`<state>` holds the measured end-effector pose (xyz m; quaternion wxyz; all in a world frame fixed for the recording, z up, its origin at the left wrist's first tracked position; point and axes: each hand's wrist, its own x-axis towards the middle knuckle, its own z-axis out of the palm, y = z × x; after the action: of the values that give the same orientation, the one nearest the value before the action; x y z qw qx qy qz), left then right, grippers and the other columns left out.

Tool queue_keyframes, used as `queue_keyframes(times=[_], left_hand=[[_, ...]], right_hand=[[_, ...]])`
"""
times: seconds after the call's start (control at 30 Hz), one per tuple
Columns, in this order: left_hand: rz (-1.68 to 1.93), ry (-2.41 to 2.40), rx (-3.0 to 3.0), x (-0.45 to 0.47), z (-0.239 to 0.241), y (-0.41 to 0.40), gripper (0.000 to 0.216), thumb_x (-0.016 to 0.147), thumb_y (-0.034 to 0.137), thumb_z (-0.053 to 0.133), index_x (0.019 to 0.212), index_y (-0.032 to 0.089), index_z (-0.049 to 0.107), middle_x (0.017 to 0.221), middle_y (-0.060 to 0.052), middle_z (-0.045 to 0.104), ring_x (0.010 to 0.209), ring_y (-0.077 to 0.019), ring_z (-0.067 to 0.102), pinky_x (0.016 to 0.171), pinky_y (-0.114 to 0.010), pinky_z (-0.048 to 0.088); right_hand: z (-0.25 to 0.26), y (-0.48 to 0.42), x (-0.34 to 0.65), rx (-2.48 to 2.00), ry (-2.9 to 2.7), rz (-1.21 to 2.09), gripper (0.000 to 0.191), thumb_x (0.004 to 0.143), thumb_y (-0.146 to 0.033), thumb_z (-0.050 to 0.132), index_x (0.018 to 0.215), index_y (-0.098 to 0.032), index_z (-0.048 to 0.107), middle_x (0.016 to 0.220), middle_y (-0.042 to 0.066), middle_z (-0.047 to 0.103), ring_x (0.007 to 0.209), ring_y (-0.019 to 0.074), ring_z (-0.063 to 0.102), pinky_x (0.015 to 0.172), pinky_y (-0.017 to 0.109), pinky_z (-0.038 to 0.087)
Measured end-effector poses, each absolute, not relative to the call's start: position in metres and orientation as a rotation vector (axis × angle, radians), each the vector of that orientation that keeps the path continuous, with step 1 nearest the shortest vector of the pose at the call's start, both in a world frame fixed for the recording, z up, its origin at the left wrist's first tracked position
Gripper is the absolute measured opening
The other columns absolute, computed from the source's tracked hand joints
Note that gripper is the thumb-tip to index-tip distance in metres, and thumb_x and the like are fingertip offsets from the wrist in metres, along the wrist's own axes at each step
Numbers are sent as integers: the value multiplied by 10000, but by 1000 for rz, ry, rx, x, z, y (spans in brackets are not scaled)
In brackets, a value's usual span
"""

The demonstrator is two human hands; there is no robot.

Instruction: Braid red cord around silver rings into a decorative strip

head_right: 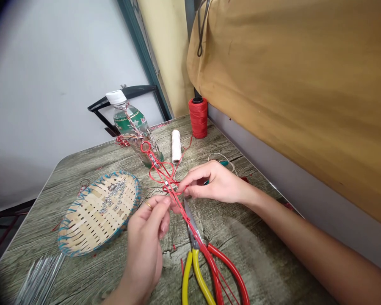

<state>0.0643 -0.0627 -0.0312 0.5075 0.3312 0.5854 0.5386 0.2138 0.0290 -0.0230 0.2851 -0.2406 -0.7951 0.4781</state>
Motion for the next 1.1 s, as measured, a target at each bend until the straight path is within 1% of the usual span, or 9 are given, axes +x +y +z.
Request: queue_keyframes(times=[0.07,0.13,0.23,0.37,0.57,0.73,0.8,0.93,1.1], left_hand=[[1271,1403,721,66,-32,-63,141,756,242,591,631,179,610,539,41,479,464,-76,333,427,-213,244],[1254,1401,612,68,-32,-62,77,712,252,648,735,179,659,553,50,478,437,-62,275,395,-206,208],[1273,1339,485,68,-30,-58,182,662,266,701,823,182,688,592,46,509,430,-41,245,369,-181,185],[1310,1252,371,66,-28,-56,194,607,230,749,790,183,706,634,34,555,437,-16,287,362,-135,209],[1420,1225,345,64,-28,-53,100,609,183,745,693,172,693,660,38,581,419,-1,343,350,-118,266],[1437,1264,407,67,-34,-53,153,610,178,743,751,164,685,688,23,615,424,-3,397,363,-113,308],[1439,1268,461,67,-39,-53,157,621,184,736,765,164,677,657,25,616,423,-9,403,370,-115,322],[1433,1299,582,67,-49,-51,111,657,231,713,737,165,674,500,48,556,417,-34,425,391,-131,365],[1492,1389,794,65,-55,-50,64,657,213,712,719,202,704,679,20,665,517,-53,521,417,-126,412]], right_hand=[[-22,30,215,-620,-2156,1275,134,777,-142,567,825,-110,688,725,33,649,637,96,585,604,204,464],[-21,30,216,-588,-2204,1263,141,784,-159,569,833,-108,691,750,44,661,668,106,597,630,215,463],[-20,31,217,-558,-2280,1227,148,788,-146,565,845,-97,693,763,54,670,680,108,606,642,215,461],[-18,31,218,-551,-2386,1159,161,792,-123,550,862,-91,692,778,54,674,695,102,608,666,204,457],[-17,31,218,-563,-2483,1044,161,794,-115,545,865,-118,690,796,33,679,713,92,612,686,187,443],[-17,31,217,-674,-2408,1095,186,800,-205,575,958,-150,658,861,33,698,745,111,639,678,189,460],[-18,29,216,-745,-2337,1157,201,794,-245,588,961,-140,630,802,25,702,682,103,638,622,173,464],[-18,27,215,-810,-2219,1233,154,795,-272,587,857,-132,584,670,-7,667,551,75,585,534,157,440],[-14,28,218,-851,-2197,1114,219,791,-331,583,795,-122,650,684,19,651,603,101,566,566,195,429]])
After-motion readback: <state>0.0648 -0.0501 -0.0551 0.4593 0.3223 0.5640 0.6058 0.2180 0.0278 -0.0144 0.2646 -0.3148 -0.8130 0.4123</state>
